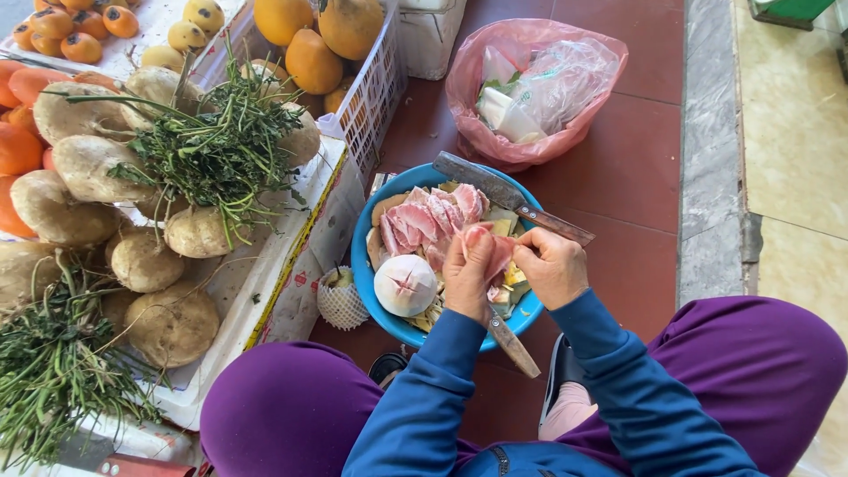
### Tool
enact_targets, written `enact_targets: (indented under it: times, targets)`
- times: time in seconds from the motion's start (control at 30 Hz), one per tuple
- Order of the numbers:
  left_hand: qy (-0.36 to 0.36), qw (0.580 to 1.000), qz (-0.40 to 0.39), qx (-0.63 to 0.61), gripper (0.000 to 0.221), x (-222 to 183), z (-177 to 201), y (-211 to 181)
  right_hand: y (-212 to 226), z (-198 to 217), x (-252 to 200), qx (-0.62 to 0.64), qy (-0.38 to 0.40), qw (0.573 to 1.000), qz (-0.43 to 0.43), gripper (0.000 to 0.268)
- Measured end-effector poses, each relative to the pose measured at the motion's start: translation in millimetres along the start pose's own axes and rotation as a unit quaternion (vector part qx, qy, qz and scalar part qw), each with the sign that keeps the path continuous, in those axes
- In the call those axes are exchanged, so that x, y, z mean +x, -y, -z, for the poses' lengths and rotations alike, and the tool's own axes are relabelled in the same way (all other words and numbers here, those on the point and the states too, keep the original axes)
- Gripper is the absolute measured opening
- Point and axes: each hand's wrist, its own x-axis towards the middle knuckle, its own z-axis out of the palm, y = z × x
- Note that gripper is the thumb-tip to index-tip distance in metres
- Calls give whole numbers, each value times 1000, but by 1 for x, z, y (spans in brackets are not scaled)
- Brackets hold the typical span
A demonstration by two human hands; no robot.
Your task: Slicing raw meat with a knife and placing the slices into a blue bowl at a market stall.
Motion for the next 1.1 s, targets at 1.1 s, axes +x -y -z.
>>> enact_targets:
  times: [1.1]
  targets:
    - [-79, 959, 67, -265, 27, 32, 21, -26, 7, -30, -12, 297, 147, 935, -127, 11]
